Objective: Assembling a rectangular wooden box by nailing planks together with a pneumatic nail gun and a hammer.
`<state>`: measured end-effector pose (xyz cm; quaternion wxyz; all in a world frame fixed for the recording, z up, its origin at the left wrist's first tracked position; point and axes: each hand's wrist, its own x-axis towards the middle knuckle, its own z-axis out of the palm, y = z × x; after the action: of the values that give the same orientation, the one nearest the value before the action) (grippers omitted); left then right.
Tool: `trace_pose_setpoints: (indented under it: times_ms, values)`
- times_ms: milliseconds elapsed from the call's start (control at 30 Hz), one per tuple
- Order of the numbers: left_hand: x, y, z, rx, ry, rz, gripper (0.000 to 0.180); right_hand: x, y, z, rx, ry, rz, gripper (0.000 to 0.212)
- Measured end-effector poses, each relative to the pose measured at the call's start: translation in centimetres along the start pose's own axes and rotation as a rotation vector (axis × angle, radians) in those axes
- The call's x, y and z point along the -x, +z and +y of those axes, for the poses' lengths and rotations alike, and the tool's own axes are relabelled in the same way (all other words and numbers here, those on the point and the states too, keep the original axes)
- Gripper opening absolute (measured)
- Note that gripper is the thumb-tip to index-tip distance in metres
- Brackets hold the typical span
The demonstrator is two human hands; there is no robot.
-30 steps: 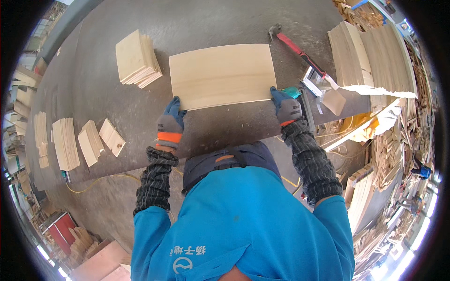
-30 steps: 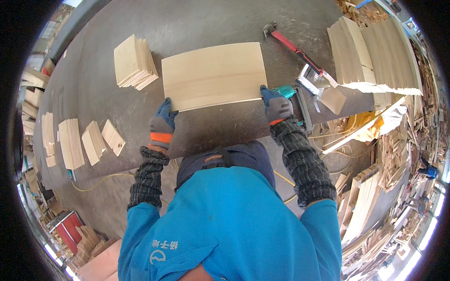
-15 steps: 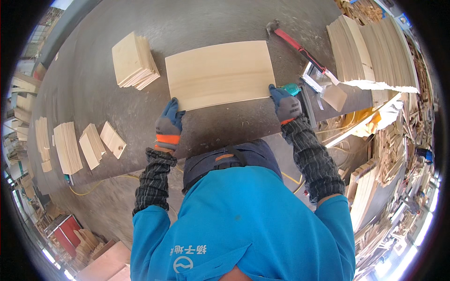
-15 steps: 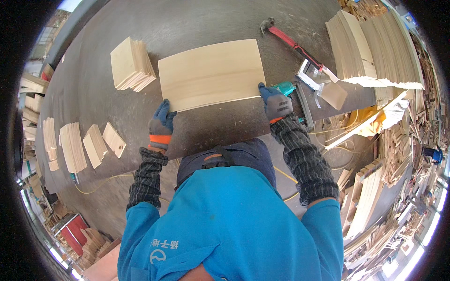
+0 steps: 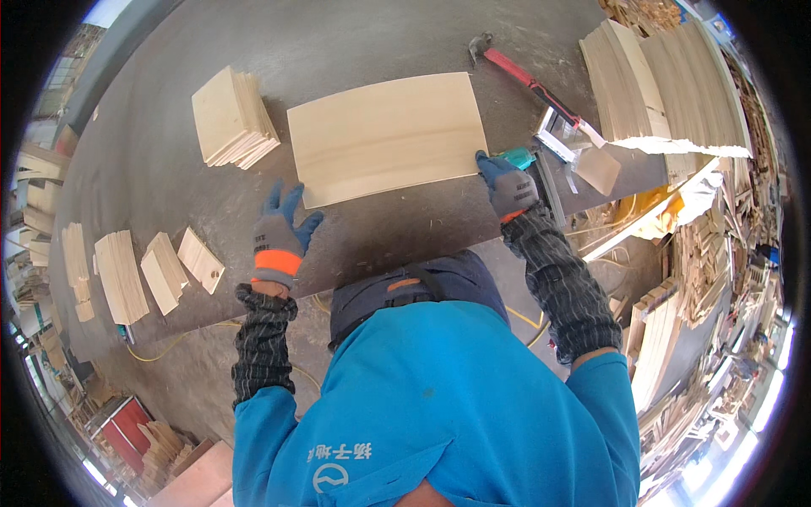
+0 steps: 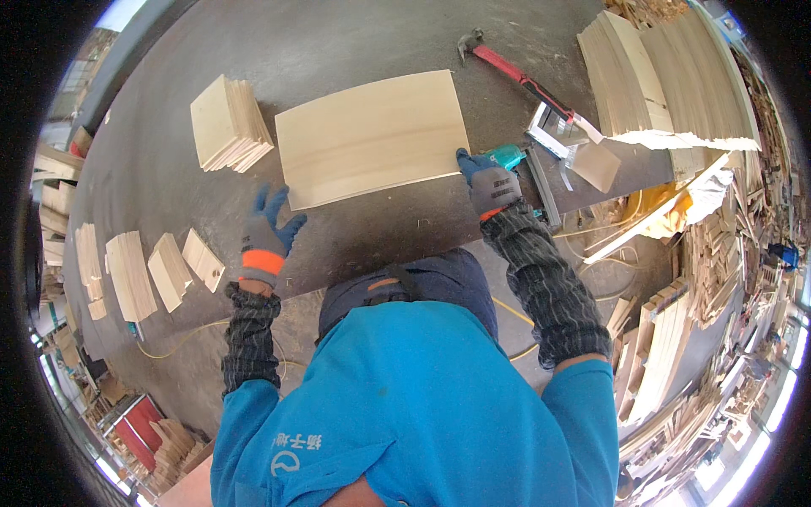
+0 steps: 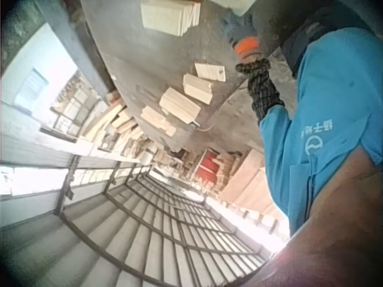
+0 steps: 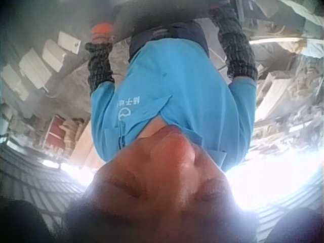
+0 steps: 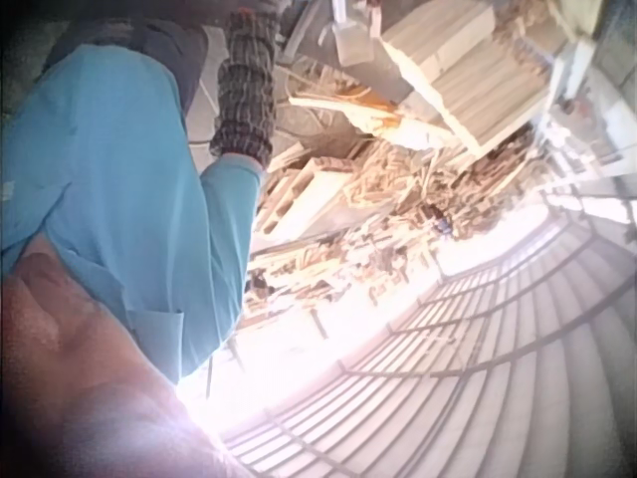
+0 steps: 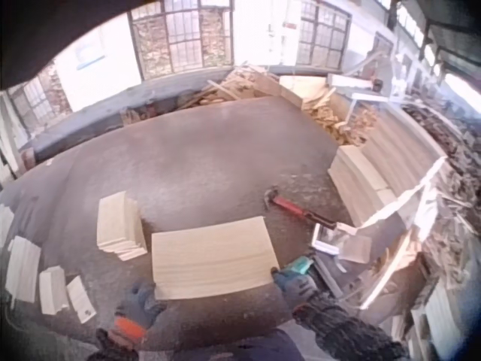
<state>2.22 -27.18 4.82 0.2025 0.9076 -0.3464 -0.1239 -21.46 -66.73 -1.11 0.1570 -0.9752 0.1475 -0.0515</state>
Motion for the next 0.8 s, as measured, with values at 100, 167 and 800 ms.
trace_pose_setpoints:
  times_ms: [100, 167, 800]
  values:
    - [-0.5, -0.9, 5.9, -0.124, 0.139, 0.170, 0.069, -0.3, 0.5, -0.1, 0.019, -0.004, -0.017, 0.045]
    - [-2.9, 1.5, 9.4, -0.072, 0.282, 0.143, 0.071, -0.5, 0.0, -0.6, 0.029, -0.022, -0.005, 0.046]
    - [-9.3, 12.8, 15.8, -0.053, 0.501, 0.134, 0.046, 4.2, -0.6, 4.9, -0.036, 0.186, 0.278, 0.065]
